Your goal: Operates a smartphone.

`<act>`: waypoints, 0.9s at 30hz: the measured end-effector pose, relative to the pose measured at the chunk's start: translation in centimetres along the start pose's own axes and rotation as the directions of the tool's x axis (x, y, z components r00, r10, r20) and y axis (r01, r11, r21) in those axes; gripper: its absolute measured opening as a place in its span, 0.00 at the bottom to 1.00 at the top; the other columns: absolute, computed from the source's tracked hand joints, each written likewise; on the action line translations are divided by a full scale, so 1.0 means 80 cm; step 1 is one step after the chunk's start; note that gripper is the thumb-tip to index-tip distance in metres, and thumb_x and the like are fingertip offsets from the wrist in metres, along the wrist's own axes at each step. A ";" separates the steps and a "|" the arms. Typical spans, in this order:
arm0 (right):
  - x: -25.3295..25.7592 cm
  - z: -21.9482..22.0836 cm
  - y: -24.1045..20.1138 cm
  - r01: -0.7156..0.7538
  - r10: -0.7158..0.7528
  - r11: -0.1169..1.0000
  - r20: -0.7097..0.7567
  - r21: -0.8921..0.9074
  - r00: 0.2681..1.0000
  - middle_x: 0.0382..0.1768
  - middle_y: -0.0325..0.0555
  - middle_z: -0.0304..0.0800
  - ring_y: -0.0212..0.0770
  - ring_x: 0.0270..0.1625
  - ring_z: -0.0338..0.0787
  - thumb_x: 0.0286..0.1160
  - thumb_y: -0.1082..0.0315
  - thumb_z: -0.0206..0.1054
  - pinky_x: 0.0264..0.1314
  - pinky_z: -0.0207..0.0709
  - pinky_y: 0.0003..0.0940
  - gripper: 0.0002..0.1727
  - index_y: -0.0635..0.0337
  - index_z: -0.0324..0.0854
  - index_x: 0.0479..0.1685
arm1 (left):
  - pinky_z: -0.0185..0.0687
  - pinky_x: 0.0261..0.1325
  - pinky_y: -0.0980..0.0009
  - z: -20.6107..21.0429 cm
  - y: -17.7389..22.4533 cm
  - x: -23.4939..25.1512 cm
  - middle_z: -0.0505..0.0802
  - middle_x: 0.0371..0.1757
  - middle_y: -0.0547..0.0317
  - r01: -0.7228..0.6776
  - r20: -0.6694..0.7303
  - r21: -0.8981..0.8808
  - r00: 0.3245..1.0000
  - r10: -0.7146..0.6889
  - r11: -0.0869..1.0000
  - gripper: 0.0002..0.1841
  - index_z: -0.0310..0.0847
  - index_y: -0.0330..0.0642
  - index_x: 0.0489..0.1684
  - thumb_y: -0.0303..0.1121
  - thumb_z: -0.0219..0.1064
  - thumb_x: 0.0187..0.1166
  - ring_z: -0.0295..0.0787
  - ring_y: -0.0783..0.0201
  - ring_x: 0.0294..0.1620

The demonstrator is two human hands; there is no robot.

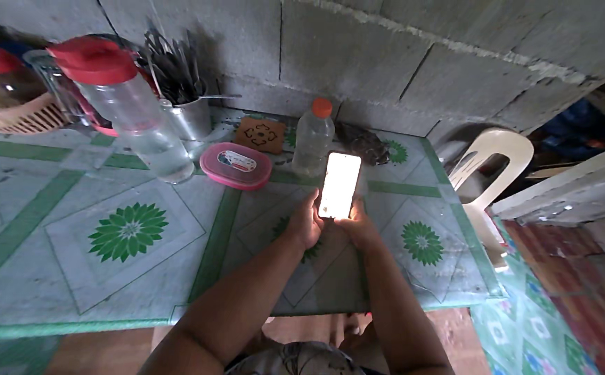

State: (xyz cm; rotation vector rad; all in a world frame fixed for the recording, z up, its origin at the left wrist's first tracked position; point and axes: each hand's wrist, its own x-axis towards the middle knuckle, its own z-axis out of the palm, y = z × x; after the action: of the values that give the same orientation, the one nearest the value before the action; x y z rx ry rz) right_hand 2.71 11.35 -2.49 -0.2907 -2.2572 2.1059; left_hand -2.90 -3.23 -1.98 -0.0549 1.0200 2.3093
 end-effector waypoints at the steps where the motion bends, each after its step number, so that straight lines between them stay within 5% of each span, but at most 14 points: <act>1: 0.000 0.000 0.000 0.003 -0.003 1.000 0.006 0.005 1.000 0.80 0.57 0.71 0.39 0.74 0.82 0.54 0.75 0.72 0.73 0.82 0.36 0.58 0.59 0.38 0.92 | 0.85 0.65 0.58 -0.002 0.000 0.002 0.87 0.67 0.47 -0.005 0.008 0.020 1.000 0.005 1.000 0.27 0.68 0.39 0.78 0.51 0.42 0.95 0.87 0.56 0.64; 10: -0.003 -0.001 -0.003 0.010 -0.011 1.000 0.023 0.024 1.000 0.83 0.57 0.67 0.37 0.76 0.80 0.51 0.79 0.68 0.73 0.81 0.34 0.61 0.61 0.33 0.93 | 0.85 0.64 0.58 -0.004 -0.001 0.007 0.86 0.67 0.48 -0.016 -0.008 0.110 1.000 0.017 0.994 0.22 0.68 0.45 0.79 0.46 0.47 0.95 0.87 0.56 0.64; 14: -0.005 -0.007 -0.003 -0.003 0.006 0.995 0.037 -0.096 0.999 0.81 0.57 0.72 0.38 0.75 0.82 0.52 0.79 0.68 0.73 0.81 0.36 0.59 0.59 0.37 0.94 | 0.83 0.68 0.58 -0.006 -0.005 0.007 0.85 0.69 0.49 -0.014 -0.013 0.099 1.000 0.015 0.995 0.23 0.68 0.45 0.79 0.47 0.47 0.94 0.85 0.57 0.67; 22: 0.000 -0.009 0.001 0.025 -0.024 1.000 0.061 -0.013 0.998 0.78 0.56 0.74 0.39 0.72 0.84 0.53 0.80 0.67 0.70 0.84 0.37 0.57 0.58 0.40 0.92 | 0.84 0.66 0.58 -0.003 -0.003 0.005 0.87 0.66 0.49 -0.012 -0.022 0.075 1.000 0.014 0.997 0.22 0.70 0.45 0.77 0.46 0.47 0.94 0.86 0.57 0.64; 27: -0.002 -0.007 0.001 0.035 -0.036 0.999 0.041 0.036 0.999 0.77 0.57 0.74 0.38 0.70 0.85 0.72 0.78 0.63 0.71 0.83 0.35 0.47 0.59 0.40 0.93 | 0.84 0.66 0.57 -0.002 -0.002 0.002 0.87 0.66 0.49 -0.012 -0.010 0.068 1.000 0.013 0.998 0.22 0.70 0.45 0.76 0.46 0.47 0.94 0.87 0.56 0.64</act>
State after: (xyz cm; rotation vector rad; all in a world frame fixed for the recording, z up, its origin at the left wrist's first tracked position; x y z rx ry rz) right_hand 2.96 11.91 -2.47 -0.2060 -2.2271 2.1510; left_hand -3.00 -3.16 -2.28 -0.0324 1.1065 2.2857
